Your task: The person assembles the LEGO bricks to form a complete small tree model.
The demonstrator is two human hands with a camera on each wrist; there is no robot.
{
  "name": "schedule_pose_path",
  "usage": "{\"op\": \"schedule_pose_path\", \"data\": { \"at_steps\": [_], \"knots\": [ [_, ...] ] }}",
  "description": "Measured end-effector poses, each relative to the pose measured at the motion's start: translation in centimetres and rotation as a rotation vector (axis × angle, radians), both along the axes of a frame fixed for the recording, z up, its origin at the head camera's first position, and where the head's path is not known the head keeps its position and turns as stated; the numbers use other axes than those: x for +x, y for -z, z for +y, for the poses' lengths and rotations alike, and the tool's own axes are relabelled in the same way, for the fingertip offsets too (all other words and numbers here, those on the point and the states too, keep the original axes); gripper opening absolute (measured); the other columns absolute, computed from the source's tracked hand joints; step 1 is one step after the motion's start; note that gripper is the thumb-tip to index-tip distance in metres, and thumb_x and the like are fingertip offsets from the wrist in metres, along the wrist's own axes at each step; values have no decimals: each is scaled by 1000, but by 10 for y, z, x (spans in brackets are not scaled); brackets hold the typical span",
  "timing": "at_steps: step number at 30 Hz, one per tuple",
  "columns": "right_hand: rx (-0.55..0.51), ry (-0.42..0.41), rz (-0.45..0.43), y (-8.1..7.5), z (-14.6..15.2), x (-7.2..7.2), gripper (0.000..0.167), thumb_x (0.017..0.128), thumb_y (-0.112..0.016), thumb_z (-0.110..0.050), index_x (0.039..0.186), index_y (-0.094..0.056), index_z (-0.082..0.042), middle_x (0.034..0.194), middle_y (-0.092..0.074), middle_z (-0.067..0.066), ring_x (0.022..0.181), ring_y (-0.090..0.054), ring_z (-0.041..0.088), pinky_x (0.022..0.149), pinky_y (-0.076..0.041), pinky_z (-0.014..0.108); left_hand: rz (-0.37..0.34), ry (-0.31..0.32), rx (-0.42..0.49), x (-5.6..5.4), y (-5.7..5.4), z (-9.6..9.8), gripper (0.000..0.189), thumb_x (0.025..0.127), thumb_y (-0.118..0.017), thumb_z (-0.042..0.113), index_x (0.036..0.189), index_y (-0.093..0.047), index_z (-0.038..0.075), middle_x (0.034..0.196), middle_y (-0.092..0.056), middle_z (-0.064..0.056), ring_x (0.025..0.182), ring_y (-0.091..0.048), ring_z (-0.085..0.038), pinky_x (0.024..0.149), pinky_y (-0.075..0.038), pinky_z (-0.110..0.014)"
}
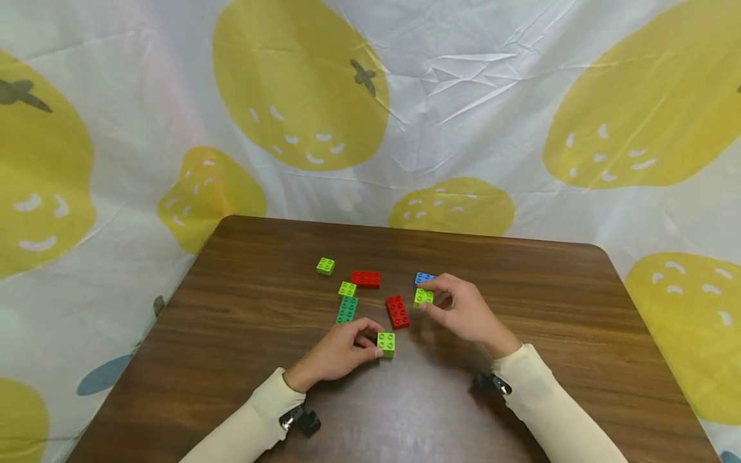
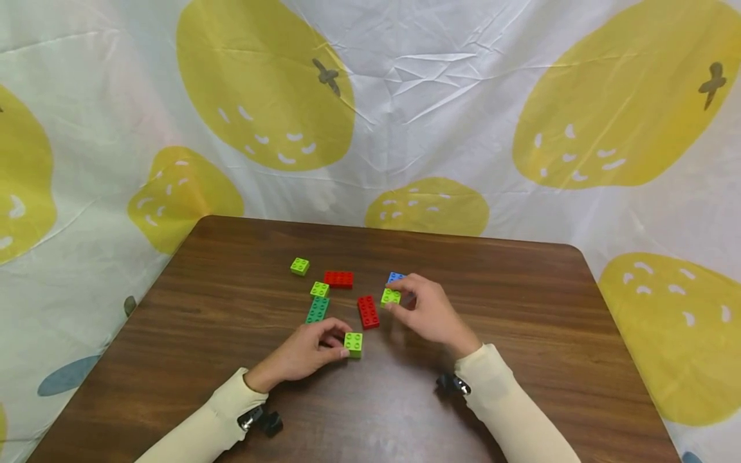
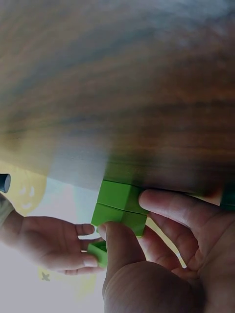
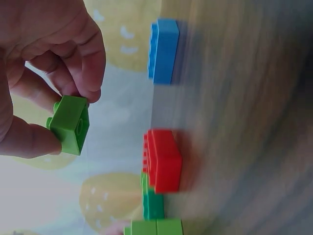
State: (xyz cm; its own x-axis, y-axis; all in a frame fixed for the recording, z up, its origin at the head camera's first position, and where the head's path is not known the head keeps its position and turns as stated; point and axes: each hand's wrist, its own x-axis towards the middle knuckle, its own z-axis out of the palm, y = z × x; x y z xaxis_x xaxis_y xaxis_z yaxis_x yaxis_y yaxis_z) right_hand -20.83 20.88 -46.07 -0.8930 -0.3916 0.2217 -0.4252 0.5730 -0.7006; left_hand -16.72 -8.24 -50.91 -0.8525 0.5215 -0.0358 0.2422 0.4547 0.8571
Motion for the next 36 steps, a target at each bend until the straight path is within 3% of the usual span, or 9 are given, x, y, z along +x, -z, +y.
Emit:
{"op": "schedule_pose_path", "data": {
  "at_steps": [5, 9, 19, 29, 36],
  "knots": [
    [-9, -55, 5, 2, -12, 8, 36, 92, -83, -16, 127, -76, -12, 109, -72, -2, 86, -65, 13, 75, -61, 28, -14, -5, 4, 0, 1, -1, 31, 99, -77, 25, 128, -69, 16, 125, -71, -5, 102, -73, -13, 88, -60, -29],
    [-22, -105, 24, 5, -20, 13, 35, 94, -81, -16, 127, -75, -6, 113, -73, 1, 87, -66, 10, 73, -61, 28, -19, -4, 8, -2, 2, -1, 31, 99, -77, 26, 128, -69, 17, 125, -72, -4, 102, -73, -13, 88, -61, -31],
    [-4, -187, 52, 11, -37, 26, 36, 92, -83, -17, 125, -75, -6, 112, -73, 0, 91, -69, 25, 72, -61, 32, -20, 2, 17, -3, 1, -1, 31, 99, -77, 24, 128, -69, 16, 124, -72, -5, 102, -74, -14, 87, -61, -29],
    [47, -222, 78, 17, -48, 32, 34, 91, -84, -19, 123, -76, -10, 104, -69, -4, 89, -68, 26, 73, -58, 34, -27, 3, 12, -4, 2, -1, 34, 100, -76, 23, 131, -67, 14, 126, -72, -6, 103, -74, -16, 88, -61, -29],
    [56, -235, 100, 20, -51, 34, 35, 90, -85, -19, 123, -77, -11, 103, -69, -6, 87, -65, 21, 73, -55, 28, -12, 9, 8, -4, 2, -1, 34, 100, -76, 22, 132, -67, 13, 127, -73, -7, 104, -74, -16, 88, -61, -29]
  ]
}}
